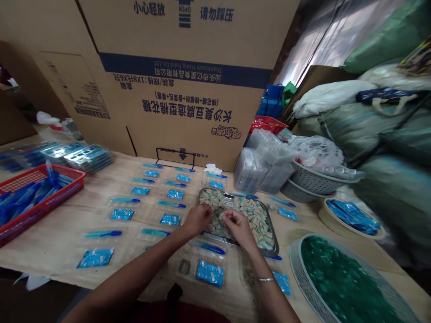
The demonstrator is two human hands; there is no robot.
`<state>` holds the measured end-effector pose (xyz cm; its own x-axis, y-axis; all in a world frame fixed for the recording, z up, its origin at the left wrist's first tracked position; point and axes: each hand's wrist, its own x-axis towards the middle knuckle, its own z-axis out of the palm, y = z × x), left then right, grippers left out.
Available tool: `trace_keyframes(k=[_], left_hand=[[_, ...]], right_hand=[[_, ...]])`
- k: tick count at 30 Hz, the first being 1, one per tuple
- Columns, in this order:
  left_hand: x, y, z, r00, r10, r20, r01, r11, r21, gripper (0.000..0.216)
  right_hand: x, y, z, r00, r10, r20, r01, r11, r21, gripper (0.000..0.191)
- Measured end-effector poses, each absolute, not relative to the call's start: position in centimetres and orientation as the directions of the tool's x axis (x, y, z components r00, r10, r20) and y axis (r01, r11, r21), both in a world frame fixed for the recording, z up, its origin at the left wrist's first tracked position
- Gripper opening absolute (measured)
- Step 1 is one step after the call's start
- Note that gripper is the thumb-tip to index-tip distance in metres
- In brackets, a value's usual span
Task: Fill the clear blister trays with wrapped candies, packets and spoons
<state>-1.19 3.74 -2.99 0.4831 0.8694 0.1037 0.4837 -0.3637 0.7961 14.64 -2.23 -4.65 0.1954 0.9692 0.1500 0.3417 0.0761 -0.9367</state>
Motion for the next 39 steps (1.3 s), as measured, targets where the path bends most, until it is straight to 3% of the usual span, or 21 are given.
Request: trace_keyframes(k=[5,11,18,25,29,35,39], left_hand=[[-1.5,3.8,-3.9,0.476,0.880,-0.002,0.252,-0.134,0.958,0.015],[-2.2,3.1,-3.9,0.487,0.870,-0.075,0.065,0.050,0.997,0.024],[-2.4,3.3,-4.7,0.380,0.919,-0.102,-0.009,0.114,0.993,0.023],[-2.3,3.3,-4.7,0.361,0.925,-0.115,0.000,0.123,0.992,0.019],[-2.3,3.3,-4.9,0.349,0.931,-0.111,0.004,0.117,0.993,0.017],[-2.0,3.0,-4.9,0.318,0.945,-0.070,-0.041,0.088,0.995,0.012],[-1.7,2.7,-4.4,0.300,0.954,-0.023,-0.088,0.051,0.995,0.012]], right_hand=[[13.0,-2.0,-4.7,0.109,0.986,0.125,0.280,0.091,-0.956,0.036],[12.6,-1.8,-5.1,0.090,0.991,0.099,0.411,0.053,-0.910,0.024],[13.7,-2.4,-3.5,0.015,0.990,0.141,0.716,0.088,-0.692,0.013],[13.6,-2.3,-2.7,-0.210,0.970,0.122,0.776,0.241,-0.583,0.023],[14.1,-2.2,-2.3,-0.282,0.951,0.128,0.730,0.299,-0.615,0.018],[14.3,-2.1,-2.7,-0.084,0.976,0.199,0.603,0.208,-0.770,0.005],[12.9,-1.9,-4.2,0.059,0.979,0.195,0.450,0.149,-0.881,0.025]])
